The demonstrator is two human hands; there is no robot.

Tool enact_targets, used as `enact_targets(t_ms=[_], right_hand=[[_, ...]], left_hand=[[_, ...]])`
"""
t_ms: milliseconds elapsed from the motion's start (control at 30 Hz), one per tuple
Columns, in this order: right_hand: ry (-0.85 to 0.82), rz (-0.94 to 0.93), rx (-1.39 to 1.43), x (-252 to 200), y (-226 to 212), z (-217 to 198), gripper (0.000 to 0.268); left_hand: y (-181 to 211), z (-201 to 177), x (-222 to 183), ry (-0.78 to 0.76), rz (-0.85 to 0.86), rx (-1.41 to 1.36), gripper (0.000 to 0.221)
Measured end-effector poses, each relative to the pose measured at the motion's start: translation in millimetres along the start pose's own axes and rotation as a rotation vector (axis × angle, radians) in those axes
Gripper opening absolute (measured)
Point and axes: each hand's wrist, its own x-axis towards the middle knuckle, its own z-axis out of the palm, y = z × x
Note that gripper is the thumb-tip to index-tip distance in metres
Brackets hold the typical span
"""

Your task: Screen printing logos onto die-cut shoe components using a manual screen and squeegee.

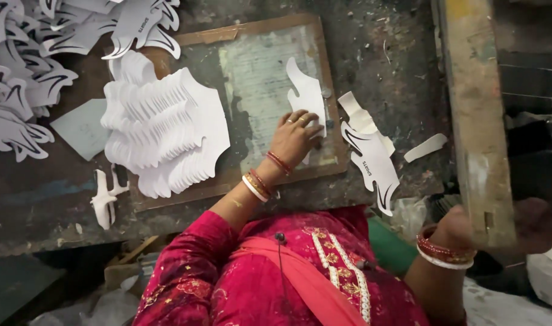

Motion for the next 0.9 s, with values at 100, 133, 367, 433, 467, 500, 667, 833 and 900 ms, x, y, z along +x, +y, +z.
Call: enact_targets(t_ms=[100, 133, 367, 433, 467, 500, 667, 833, 900], right_hand=[[-0.030, -0.225, -0.152, 3.9, -1.4, -5.6, 0.031], [-0.031, -0.224, -0.152, 2.9, 0.7, -2.9, 0.031], [-0.111, 0.297, 0.673, -23.9, -8.8, 7.5, 0.032], [-0.207, 0.494, 0.885, -43.0, -20.7, 4.4, 0.032], [-0.373, 0.528, 0.970, -53.7, -28.0, 0.8, 0.031], [-0.548, 0.564, 1.050, -65.4, -35.1, -5.4, 0.030], [-0.752, -0.021, 0.972, -0.1, -100.4, 6.4, 0.017], [-1.205, -0.010, 0.756, -10.2, -74.9, 40.7, 0.019], [-1.268, -0.194, 0.658, -18.6, -87.8, 40.6, 0.019]], left_hand=[[3.7, -5.5, 2.9, -0.022, -0.031, -0.018, 0.025], [2.7, -4.0, 1.6, -0.023, -0.031, -0.017, 0.025], [33.5, -17.4, -28.4, -0.084, 0.106, -0.046, 0.029], [42.9, -33.9, -52.3, -0.217, 0.148, -0.106, 0.029], [41.3, -43.8, -67.3, -0.243, 0.144, -0.368, 0.029], [41.1, -53.4, -85.7, -0.267, 0.132, -0.633, 0.028], [30.7, -88.7, -123.3, -0.221, -0.455, -1.222, 0.038], [37.7, -79.2, -144.7, -0.268, -0.629, -0.346, 0.053], [30.8, -67.7, -147.9, -0.321, -0.619, -0.149, 0.053]])
